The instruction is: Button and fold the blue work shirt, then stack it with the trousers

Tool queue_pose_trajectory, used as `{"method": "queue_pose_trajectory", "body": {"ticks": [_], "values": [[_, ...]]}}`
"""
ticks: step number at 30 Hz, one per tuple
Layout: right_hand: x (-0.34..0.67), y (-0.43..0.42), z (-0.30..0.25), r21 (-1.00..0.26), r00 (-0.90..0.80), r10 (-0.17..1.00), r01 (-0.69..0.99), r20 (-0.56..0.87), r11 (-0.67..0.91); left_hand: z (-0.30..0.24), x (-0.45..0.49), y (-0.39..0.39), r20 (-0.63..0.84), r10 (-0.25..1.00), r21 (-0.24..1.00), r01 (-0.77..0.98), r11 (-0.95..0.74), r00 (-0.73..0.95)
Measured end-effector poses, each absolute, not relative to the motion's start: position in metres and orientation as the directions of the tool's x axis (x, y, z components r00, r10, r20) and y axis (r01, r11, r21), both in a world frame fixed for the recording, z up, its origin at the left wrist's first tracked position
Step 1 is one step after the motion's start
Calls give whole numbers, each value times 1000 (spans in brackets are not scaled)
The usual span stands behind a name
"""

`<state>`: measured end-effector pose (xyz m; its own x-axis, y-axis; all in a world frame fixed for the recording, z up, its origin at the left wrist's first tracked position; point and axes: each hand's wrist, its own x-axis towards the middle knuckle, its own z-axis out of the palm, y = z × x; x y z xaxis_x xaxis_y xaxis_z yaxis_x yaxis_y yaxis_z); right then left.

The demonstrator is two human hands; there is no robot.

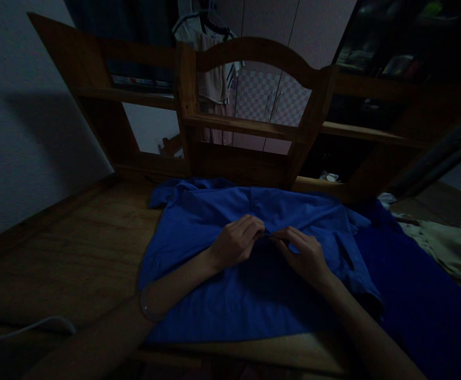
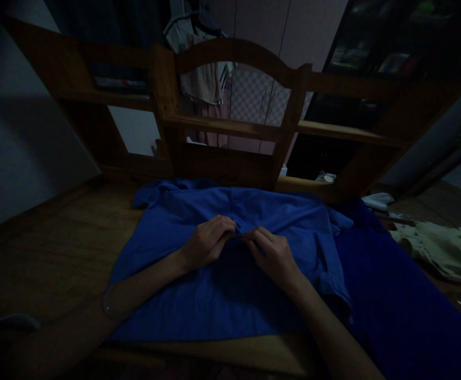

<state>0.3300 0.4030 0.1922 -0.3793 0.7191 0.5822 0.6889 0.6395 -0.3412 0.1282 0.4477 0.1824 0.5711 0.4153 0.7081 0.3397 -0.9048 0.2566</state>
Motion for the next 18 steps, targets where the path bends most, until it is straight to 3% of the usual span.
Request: {"method": "queue_pose_trajectory", "body": {"ticks": [13, 18], "values": [[329, 402, 191, -318, -395, 708, 691, 585, 649, 183, 125, 445, 709, 372, 205, 331, -921, 599], [331, 403, 187, -261, -449, 686, 693, 573, 672, 180, 125, 448, 713, 335, 108, 375, -921, 617]]}}
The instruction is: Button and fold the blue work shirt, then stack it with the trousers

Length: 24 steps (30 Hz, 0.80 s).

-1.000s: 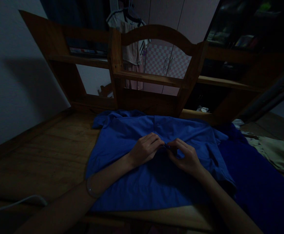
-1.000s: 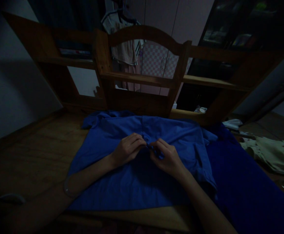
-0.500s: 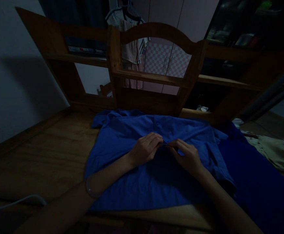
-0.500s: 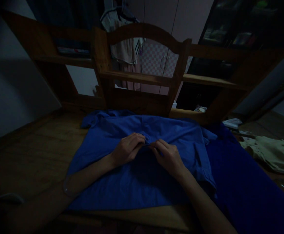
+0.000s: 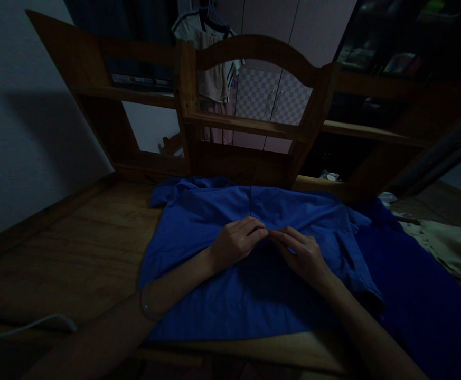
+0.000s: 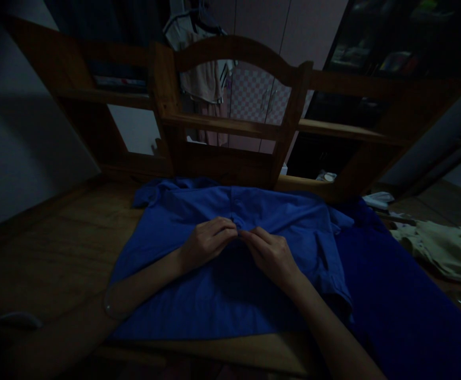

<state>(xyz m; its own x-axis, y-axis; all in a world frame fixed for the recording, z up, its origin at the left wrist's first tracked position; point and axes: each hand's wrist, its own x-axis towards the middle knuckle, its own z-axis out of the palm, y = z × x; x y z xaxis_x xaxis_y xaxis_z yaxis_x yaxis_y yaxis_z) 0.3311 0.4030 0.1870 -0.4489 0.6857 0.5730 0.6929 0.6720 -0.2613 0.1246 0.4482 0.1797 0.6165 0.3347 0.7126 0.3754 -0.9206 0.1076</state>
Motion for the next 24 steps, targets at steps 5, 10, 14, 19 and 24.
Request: {"method": "queue_pose_trajectory", "body": {"ticks": [5, 10, 14, 19, 24], "values": [[332, 402, 188, -182, -486, 657, 708, 576, 683, 178, 125, 451, 713, 256, -10, 375, -927, 653], [332, 402, 186, -146, -482, 669, 740, 566, 656, 177, 126, 450, 705, 253, -25, 380, -925, 663], [333, 407, 181, -143, -481, 672, 744, 563, 652, 176, 129, 448, 677, 280, 42, 344, -938, 681], [335, 410, 178, -31, -537, 676, 771, 505, 636, 176, 133, 445, 678, 515, 384, 345, -856, 524], [328, 409, 174, 218, -644, 623, 752, 444, 622, 177, 133, 449, 634, 673, 556, 379, -740, 381]]}}
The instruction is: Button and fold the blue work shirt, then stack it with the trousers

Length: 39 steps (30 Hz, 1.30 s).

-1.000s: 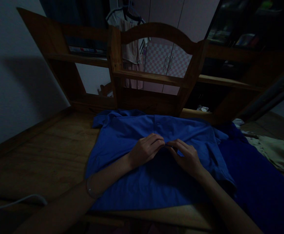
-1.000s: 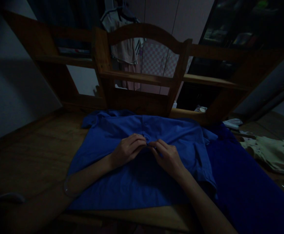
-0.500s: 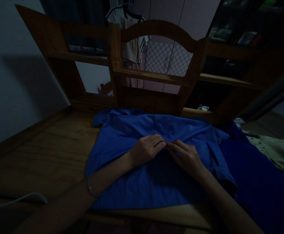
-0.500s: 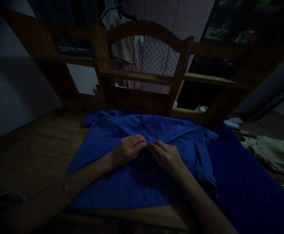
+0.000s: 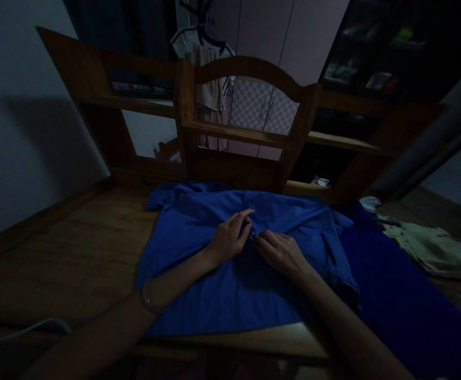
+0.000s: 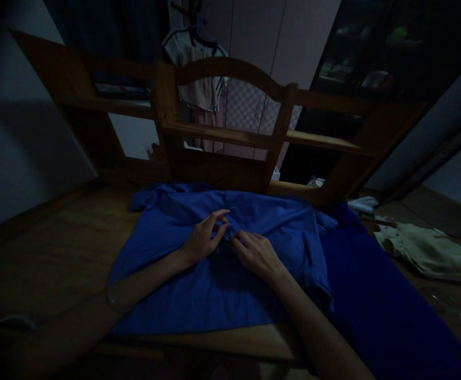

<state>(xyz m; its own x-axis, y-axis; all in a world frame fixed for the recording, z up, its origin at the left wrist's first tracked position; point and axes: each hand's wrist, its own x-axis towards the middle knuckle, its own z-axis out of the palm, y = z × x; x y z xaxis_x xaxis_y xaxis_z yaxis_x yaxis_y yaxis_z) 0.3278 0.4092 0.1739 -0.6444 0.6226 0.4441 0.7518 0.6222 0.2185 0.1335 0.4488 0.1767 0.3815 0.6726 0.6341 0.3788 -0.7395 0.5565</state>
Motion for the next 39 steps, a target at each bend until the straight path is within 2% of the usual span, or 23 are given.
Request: {"method": "queue_pose_trajectory", "body": {"ticks": [5, 9, 12, 15, 19, 22, 25, 29, 32, 35, 39], "values": [[320, 408, 164, 363, -721, 584, 693, 373, 623, 174, 132, 450, 657, 675, 526, 437, -730, 336], [318, 405, 161, 347, -698, 611, 716, 374, 606, 172, 136, 448, 670, 629, 411, 508, -757, 395], [316, 395, 169, 332, -682, 620, 731, 388, 596, 179, 131, 441, 626, 631, 325, 582, -745, 459], [314, 371, 180, 235, -629, 638, 769, 444, 594, 189, 106, 419, 506, 691, 303, 644, -702, 516], [315, 324, 190, 60, -577, 633, 761, 516, 646, 185, 53, 362, 326, 668, 278, 608, -744, 669], [315, 286, 192, 22, -601, 604, 718, 523, 696, 161, 16, 321, 362, 747, 203, 735, -647, 558], [309, 252, 196, 48, -675, 563, 660, 476, 750, 132, -12, 298, 444, 800, 145, 849, -508, 403], [299, 232, 196, 83, -730, 582, 646, 359, 759, 114, -41, 292, 445, 839, 174, 889, -423, 312], [300, 238, 184, 122, -686, 626, 704, 370, 700, 119, -55, 298, 396, 854, 250, 855, -454, 338], [312, 250, 176, 173, -579, 725, 811, 374, 558, 131, -62, 305, 362, 860, 315, 822, -475, 359], [348, 251, 186, 275, -448, 809, 890, 381, 363, 139, -69, 309, 340, 875, 296, 844, -447, 344]]}}
